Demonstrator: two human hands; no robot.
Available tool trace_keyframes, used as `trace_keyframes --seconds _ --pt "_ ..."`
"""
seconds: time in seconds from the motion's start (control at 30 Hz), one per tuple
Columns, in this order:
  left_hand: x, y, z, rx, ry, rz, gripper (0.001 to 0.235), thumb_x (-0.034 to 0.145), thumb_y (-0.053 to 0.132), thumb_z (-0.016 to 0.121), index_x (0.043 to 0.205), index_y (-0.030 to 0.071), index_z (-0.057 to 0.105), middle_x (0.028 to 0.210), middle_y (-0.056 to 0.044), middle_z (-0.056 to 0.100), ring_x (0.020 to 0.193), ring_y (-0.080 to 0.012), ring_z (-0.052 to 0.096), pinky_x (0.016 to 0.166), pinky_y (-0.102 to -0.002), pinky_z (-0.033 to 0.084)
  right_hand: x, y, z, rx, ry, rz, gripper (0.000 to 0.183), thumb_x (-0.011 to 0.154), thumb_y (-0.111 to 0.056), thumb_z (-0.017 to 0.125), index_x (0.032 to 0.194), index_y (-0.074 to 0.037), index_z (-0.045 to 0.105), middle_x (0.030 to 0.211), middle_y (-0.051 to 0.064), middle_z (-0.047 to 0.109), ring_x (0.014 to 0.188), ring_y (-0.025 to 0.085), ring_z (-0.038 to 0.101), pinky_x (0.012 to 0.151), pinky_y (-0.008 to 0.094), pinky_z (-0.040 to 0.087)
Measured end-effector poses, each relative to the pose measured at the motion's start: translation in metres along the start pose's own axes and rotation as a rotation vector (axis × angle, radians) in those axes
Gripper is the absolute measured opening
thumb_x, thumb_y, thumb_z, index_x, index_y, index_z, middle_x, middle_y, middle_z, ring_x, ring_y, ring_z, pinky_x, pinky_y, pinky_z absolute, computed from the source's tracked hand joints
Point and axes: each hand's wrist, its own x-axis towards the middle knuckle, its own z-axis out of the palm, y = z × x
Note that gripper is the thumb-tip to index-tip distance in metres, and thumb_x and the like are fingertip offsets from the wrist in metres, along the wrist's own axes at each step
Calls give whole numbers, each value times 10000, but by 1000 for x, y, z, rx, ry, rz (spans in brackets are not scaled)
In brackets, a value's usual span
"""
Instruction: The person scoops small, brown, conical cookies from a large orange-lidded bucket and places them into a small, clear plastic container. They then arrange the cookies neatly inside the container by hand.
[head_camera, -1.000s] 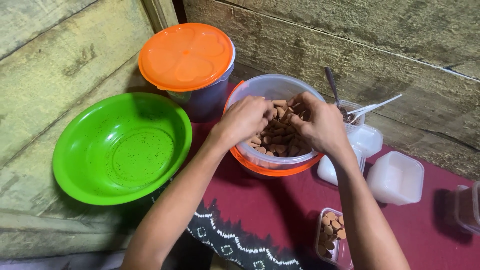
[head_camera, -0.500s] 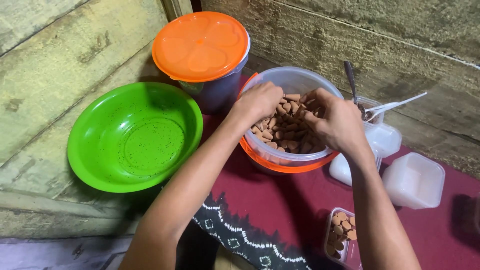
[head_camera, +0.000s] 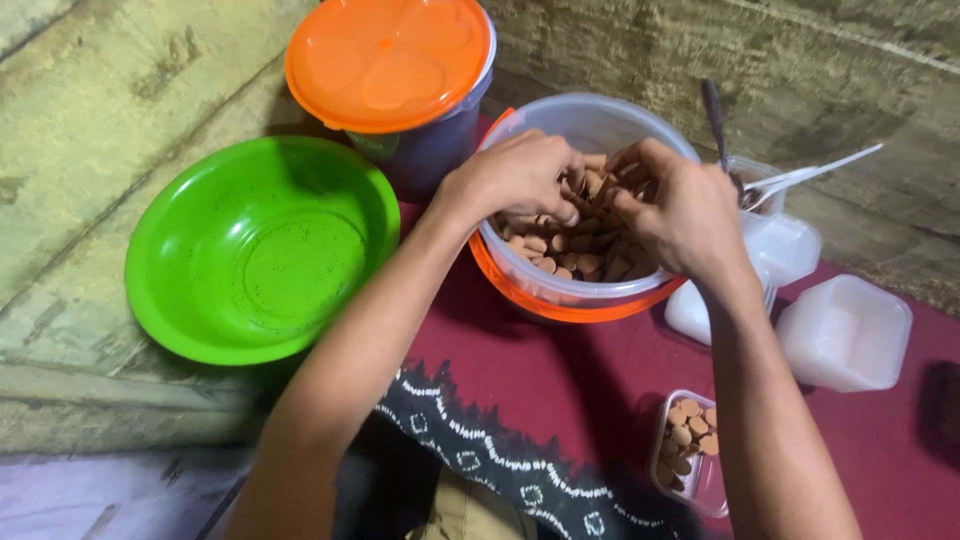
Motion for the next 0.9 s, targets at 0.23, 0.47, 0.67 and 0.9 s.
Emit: trace_keyframes --seconds 0.23,0.47,0.67,0.9 --pt "7 8 27 333 -333 117 181 820 341 659 760 237 795 787 1 762 932 -189 691 1227 -344 131 1 9 5 11 75 -179 326 851 -258 693 1166 -190 743 987 101 776 895 382 717 739 507 503" --pt "5 39 3 486 -458 -59 453 758 149 810 1187 97 675 1179 19 687 1099 -195 589 855 -388 508 -5 8 4 20 82 -208 296 927 -237 711 1205 -149 759 889 110 750 824 343 697 805 471 470" --pt "-14 6 -9 150 -187 123 227 752 161 793 962 241 761 786 56 720 657 -92 639 549 -294 456 -6 12 7 3 135 -251 303 906 -227 690 1187 -152 775 921 111 768 868 349 715 772 488 485" --pt "3 -30 34 8 503 252 113 834 220 651 939 258 672 836 49 709 708 -157 648 580 -398 455 -11 6 5 54 191 -335 182 925 -138 732 1089 -72 778 1058 94 784 919 339 703 704 500 469"
